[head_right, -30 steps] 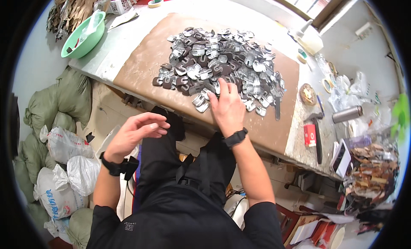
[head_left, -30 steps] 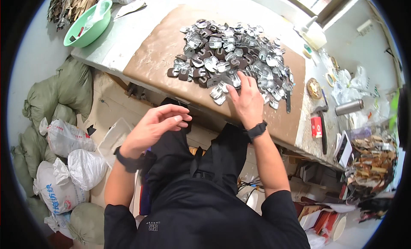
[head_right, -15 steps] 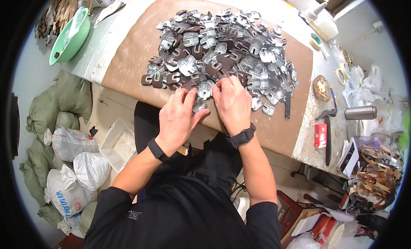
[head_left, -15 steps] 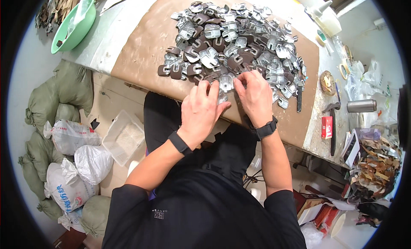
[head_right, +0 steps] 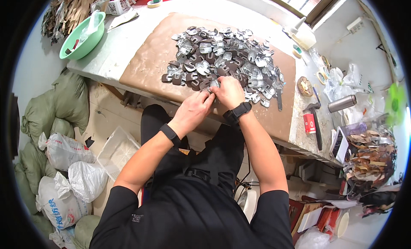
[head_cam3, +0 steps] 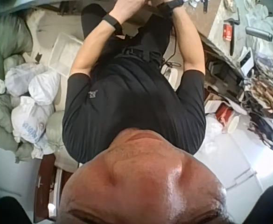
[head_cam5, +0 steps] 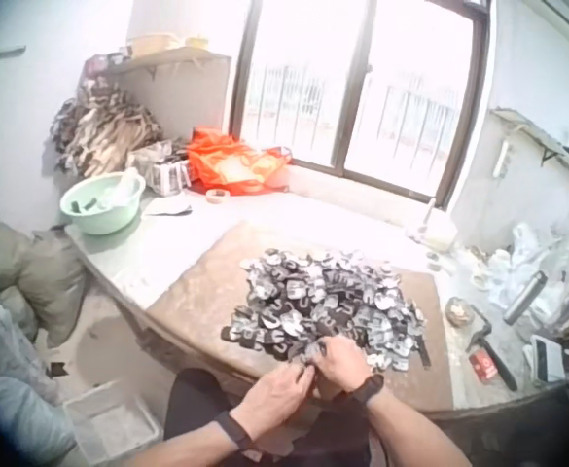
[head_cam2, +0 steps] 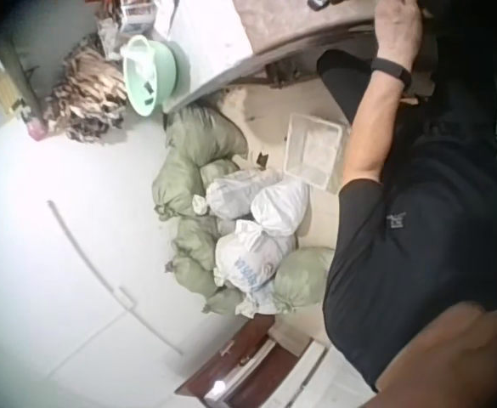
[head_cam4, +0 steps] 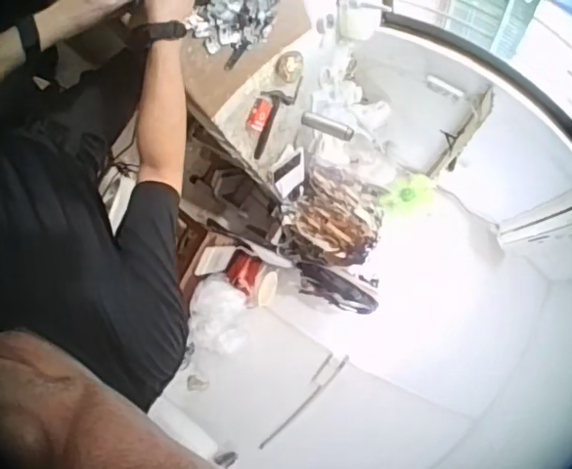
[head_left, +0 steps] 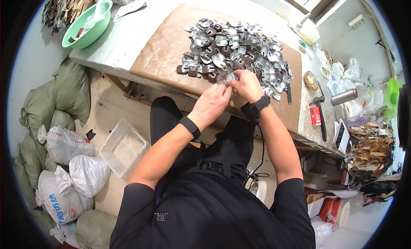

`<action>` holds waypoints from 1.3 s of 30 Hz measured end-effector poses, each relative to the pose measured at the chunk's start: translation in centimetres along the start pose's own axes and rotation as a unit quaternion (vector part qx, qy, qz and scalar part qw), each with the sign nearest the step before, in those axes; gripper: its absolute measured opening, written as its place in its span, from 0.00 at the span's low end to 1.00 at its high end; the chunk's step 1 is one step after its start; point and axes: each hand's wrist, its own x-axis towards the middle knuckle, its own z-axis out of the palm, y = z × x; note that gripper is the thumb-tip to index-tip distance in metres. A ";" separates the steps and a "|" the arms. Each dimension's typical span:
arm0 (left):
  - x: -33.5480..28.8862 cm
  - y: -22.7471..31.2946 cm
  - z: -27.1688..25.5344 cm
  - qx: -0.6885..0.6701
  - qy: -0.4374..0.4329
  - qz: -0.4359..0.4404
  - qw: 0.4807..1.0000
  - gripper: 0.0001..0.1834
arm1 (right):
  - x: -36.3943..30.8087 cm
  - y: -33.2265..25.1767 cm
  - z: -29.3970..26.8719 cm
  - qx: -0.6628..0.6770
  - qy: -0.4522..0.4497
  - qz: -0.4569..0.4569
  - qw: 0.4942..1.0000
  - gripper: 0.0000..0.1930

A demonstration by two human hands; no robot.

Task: Sorting and inspecting small metal shoe components on a workbench.

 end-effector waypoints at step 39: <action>7.0 -0.3 -0.9 -0.804 -0.034 -0.323 0.498 0.18 | -2.0 3.9 -3.8 0.610 0.014 0.172 0.774 0.16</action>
